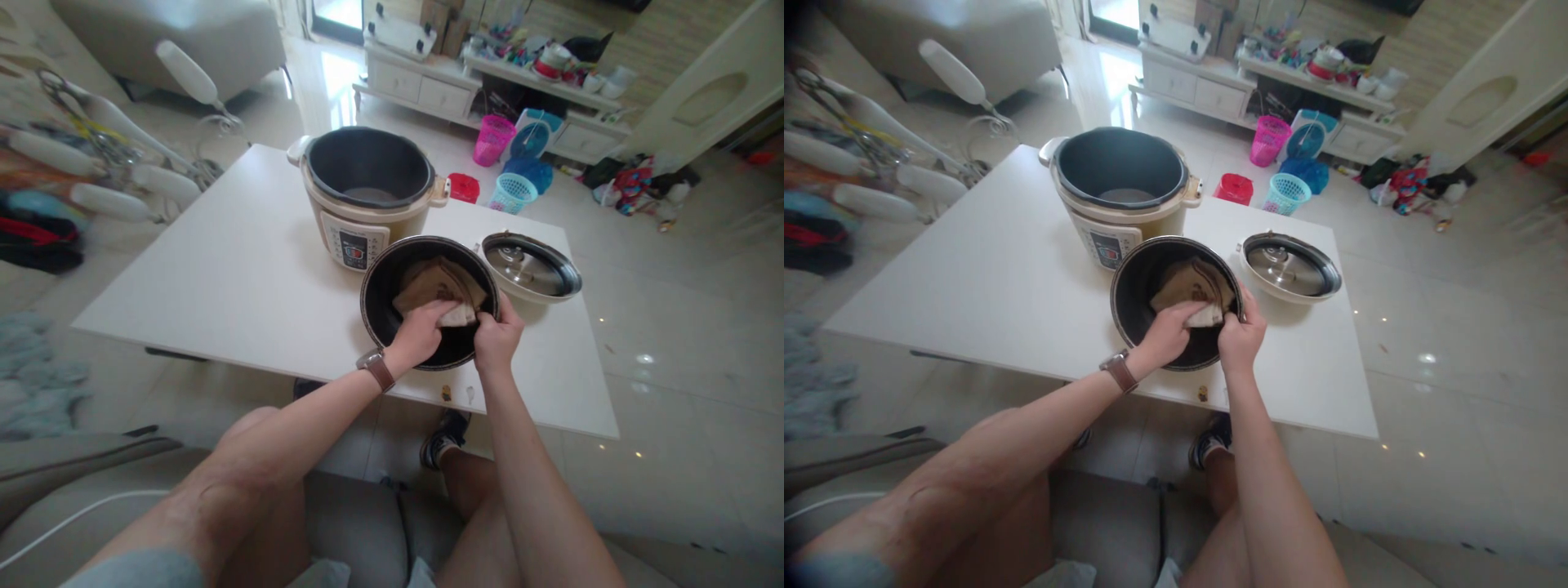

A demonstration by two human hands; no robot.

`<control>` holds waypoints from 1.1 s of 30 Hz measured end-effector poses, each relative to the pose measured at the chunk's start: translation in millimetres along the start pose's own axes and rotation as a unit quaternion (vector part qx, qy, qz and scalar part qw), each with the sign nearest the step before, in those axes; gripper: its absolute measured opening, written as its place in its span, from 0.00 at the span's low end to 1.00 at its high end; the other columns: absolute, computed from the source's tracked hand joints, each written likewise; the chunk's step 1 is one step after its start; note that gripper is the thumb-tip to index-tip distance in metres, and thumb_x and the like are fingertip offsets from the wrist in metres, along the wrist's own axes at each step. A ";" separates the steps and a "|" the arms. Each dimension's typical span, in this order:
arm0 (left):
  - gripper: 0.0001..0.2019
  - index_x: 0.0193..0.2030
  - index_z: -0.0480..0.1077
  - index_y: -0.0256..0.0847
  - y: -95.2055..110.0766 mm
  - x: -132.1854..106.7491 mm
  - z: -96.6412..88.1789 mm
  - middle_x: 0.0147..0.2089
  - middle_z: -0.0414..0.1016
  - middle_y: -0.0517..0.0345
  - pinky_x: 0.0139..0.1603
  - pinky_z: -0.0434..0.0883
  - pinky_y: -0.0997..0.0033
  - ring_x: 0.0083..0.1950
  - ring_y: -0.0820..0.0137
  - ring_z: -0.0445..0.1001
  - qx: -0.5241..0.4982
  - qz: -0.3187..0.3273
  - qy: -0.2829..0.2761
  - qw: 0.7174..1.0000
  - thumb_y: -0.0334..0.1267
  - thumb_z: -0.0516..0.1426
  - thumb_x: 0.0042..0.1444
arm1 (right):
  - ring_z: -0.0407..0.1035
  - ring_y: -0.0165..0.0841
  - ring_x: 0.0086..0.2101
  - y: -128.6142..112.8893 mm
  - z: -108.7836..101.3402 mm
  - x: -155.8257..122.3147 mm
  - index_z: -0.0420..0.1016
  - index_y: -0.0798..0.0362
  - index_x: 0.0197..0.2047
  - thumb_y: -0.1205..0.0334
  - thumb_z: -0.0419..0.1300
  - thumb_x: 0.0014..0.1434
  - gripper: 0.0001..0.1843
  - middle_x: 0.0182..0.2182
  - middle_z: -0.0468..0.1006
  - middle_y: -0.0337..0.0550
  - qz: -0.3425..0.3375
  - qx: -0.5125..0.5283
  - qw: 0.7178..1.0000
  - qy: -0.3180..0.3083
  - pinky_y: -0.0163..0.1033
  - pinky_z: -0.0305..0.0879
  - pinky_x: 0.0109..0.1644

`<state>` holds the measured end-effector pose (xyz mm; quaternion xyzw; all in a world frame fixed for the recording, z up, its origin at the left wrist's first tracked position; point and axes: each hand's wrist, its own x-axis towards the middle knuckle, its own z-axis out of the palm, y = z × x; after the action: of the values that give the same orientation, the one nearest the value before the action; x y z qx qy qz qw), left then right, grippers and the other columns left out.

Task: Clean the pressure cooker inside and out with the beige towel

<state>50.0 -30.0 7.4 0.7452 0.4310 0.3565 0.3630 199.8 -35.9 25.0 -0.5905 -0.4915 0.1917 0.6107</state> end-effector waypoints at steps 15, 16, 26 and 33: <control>0.26 0.49 0.85 0.43 -5.3 6.8 -38.4 0.47 0.87 0.52 0.55 0.76 0.68 0.50 0.61 0.83 0.003 -0.062 -0.209 0.976 0.18 0.54 0.49 | 0.76 0.40 0.44 14.8 -5.6 -1.0 0.86 0.53 0.46 0.66 0.58 0.46 0.25 0.39 0.85 0.40 0.037 -0.017 0.998 0.045 0.49 0.70 0.59; 0.27 0.48 0.85 0.41 -4.9 7.6 -38.5 0.46 0.87 0.54 0.53 0.76 0.69 0.49 0.61 0.84 -0.058 -0.064 -0.212 0.973 0.18 0.54 0.48 | 0.76 0.40 0.45 12.3 -4.4 -1.3 0.86 0.52 0.46 0.66 0.58 0.46 0.25 0.40 0.85 0.40 0.032 -0.021 0.998 0.041 0.49 0.70 0.60; 0.27 0.50 0.85 0.45 14.2 -2.4 -57.3 0.48 0.87 0.51 0.53 0.75 0.69 0.50 0.62 0.83 0.101 -0.040 -0.277 0.955 0.21 0.54 0.50 | 0.77 0.42 0.44 8.2 0.2 -3.9 0.86 0.54 0.44 0.66 0.57 0.46 0.24 0.38 0.84 0.41 0.029 -0.030 0.998 0.054 0.50 0.71 0.57; 0.26 0.50 0.84 0.46 1.7 1.6 -65.8 0.49 0.87 0.57 0.58 0.75 0.67 0.54 0.63 0.83 0.055 -0.062 -0.010 0.996 0.20 0.53 0.52 | 0.77 0.43 0.46 7.6 7.7 -5.5 0.86 0.53 0.45 0.67 0.57 0.46 0.23 0.39 0.85 0.41 0.018 -0.021 0.998 0.061 0.52 0.70 0.60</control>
<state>-4.3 -13.8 40.9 0.7395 0.4920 0.3008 0.3472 193.6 -34.5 14.6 -0.6225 -0.4467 0.1556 0.6235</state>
